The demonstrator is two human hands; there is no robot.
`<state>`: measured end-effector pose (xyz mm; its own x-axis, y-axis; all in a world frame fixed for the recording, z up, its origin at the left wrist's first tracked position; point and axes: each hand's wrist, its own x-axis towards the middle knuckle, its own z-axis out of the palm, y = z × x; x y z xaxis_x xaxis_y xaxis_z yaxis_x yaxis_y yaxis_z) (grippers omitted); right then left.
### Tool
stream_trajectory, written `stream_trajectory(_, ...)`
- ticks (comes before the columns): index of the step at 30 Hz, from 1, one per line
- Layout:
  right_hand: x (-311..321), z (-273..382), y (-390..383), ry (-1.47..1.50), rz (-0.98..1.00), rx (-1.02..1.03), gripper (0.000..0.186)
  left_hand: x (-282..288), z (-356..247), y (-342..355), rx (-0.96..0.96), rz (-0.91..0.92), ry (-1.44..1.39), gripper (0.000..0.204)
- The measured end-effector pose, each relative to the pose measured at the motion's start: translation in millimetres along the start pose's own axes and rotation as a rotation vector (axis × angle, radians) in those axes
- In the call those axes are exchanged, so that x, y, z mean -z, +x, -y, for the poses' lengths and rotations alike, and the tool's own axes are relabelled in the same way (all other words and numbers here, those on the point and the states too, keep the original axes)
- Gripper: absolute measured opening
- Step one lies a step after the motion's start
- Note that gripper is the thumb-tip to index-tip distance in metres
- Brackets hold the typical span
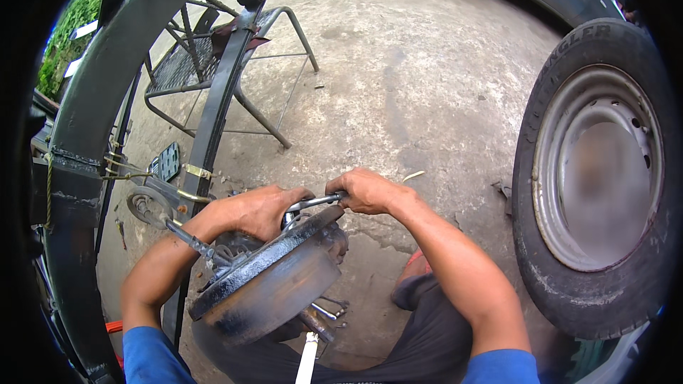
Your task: The person sits on the ground and uses a wrench to loosen and remove bolts from a vehicle brake drum assembly. They detach the drum, inspect the internal components, and reattach the drum, tightening the bolts with the wrench.
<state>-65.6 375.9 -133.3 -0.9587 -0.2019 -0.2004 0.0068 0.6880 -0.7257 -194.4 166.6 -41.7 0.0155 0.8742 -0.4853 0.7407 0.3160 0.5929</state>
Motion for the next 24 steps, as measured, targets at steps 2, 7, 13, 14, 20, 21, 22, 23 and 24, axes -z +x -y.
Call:
stream_trajectory(2, -12.4, -4.0, 6.2, 0.068, -0.007, 0.066, 0.023, -1.2, -0.6, -3.7, 0.057, -0.016, 0.038, 0.060)
stream_trajectory(7, -33.3, -12.5, 20.7, 0.189, 0.000, 0.194, 0.023, -0.5, 1.2, -6.4, 0.098, -0.018, 0.167, 0.056)
stream_trajectory(13, -48.0, -17.5, 28.7, 0.284, 0.127, 0.011, 0.029, -1.3, 4.7, -9.3, -0.116, -0.144, 0.196, 0.056)
stream_trajectory(14, -51.3, -16.7, 28.0, 0.326, 0.138, 0.024, 0.032, -0.7, 6.4, -9.2, -0.139, -0.138, 0.205, 0.056)
stream_trajectory(20, -54.7, -14.7, 25.7, 0.277, 0.228, 0.030, 0.034, 1.7, 21.2, -3.1, -0.225, -0.066, 0.093, 0.064)
stream_trajectory(21, -52.5, -14.2, 26.3, 0.226, 0.223, -0.004, 0.033, 1.8, 22.7, -2.8, -0.241, -0.086, 0.086, 0.064)
stream_trajectory(22, -50.7, -13.1, 27.1, 0.230, 0.175, 0.072, 0.033, 1.5, 23.4, -3.6, -0.237, -0.109, 0.097, 0.064)
stream_trajectory(23, -47.5, -11.9, 28.8, 0.198, 0.119, 0.123, 0.032, 2.1, 23.6, -4.8, -0.224, -0.119, 0.117, 0.063)
stream_trajectory(24, -45.9, -9.6, 30.3, 0.172, 0.060, 0.173, 0.032, 2.0, 23.1, -7.8, -0.191, -0.132, 0.153, 0.062)
